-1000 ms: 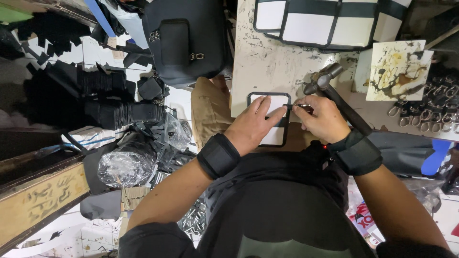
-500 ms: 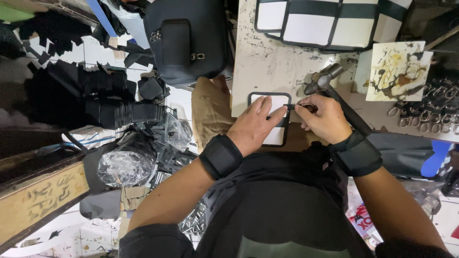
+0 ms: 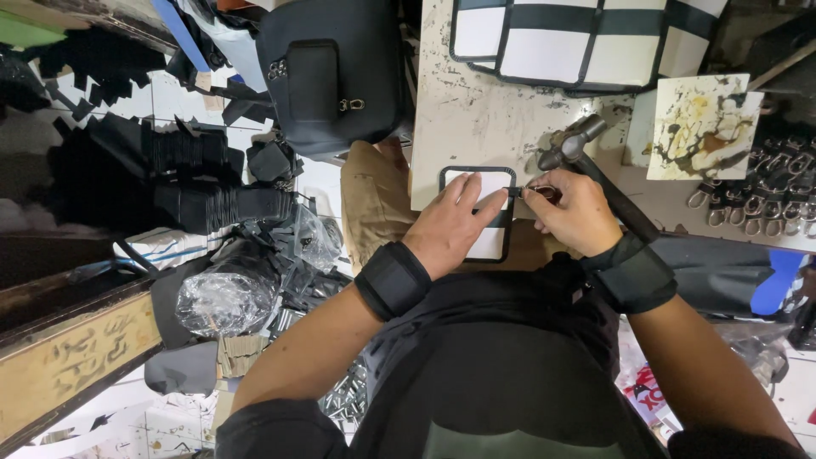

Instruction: The person sits at a workbench assembling small leather pouches with elastic bands. They position a metal fastener on each pouch and strike it with a hammer to set it, then place the finished pouch on a stack and pick up the next one, repeating the cycle.

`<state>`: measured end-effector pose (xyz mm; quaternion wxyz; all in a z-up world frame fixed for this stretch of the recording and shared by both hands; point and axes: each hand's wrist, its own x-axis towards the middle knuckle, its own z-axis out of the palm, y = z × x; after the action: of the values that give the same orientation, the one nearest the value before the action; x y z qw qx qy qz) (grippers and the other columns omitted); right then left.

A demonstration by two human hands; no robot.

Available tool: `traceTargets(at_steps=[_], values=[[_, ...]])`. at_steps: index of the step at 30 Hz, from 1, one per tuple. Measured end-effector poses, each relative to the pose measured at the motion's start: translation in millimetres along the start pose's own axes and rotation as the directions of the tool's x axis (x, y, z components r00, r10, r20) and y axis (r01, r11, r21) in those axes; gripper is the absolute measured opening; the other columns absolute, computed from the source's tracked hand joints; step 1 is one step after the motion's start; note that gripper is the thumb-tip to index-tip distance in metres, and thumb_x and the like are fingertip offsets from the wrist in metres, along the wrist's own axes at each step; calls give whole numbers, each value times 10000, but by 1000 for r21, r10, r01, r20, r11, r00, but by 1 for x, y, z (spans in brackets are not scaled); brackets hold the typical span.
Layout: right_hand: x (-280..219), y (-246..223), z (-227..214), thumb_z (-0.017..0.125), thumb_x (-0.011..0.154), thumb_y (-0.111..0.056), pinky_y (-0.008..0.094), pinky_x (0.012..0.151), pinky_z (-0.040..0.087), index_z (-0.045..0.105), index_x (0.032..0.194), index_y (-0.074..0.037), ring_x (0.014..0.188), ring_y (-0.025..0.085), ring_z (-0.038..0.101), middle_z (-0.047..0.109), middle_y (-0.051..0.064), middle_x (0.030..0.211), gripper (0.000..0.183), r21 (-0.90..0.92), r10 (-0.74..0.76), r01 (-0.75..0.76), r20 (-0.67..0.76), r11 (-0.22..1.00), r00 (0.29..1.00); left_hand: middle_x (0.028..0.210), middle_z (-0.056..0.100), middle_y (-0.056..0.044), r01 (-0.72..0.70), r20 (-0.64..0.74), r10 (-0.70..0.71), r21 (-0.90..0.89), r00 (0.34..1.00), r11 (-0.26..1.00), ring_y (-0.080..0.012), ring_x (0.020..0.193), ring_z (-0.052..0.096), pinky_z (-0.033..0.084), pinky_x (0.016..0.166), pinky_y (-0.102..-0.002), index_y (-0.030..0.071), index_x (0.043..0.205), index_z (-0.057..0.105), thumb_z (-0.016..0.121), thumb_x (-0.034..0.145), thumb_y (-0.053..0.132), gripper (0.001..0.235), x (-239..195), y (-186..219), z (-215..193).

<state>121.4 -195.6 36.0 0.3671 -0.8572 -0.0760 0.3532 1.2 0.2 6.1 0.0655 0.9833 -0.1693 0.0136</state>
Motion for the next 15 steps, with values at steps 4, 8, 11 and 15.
traceTargets(at_steps=[4,8,11,15], values=[[-2,-6,-2,677,947,-170,312,606,563,730,1126,3,566,196,714,697,118,583,255,-4,3,-3,2,1000,1000,1334,516,-250,10,19,-10,-28,1000,1000,-411,1305,517,569,982,-389,125,1506,427,684,869,120,687,1,1,-1],[0,-2,-1,680,944,-171,319,601,563,730,1124,-4,570,196,711,697,119,588,250,0,3,-3,5,1000,1000,1314,519,-249,-3,-21,3,-5,1000,1000,-419,1284,530,577,977,-394,119,1495,437,685,869,112,673,2,0,-2],[1,1,0,689,939,-181,320,601,564,734,1119,-12,565,194,711,694,112,580,250,-7,1,-1,1,1000,1000,1310,517,-253,-2,-5,2,-18,1000,1000,-427,1278,532,579,976,-400,132,1531,403,681,872,106,715,2,-1,2],[3,4,2,701,935,-210,320,614,570,733,1139,-29,573,192,717,693,99,577,275,-16,5,-5,0,1000,1000,1314,514,-249,5,41,-5,0,999,1000,-419,1276,530,573,985,-402,157,1584,339,682,875,122,788,1,-1,2]])
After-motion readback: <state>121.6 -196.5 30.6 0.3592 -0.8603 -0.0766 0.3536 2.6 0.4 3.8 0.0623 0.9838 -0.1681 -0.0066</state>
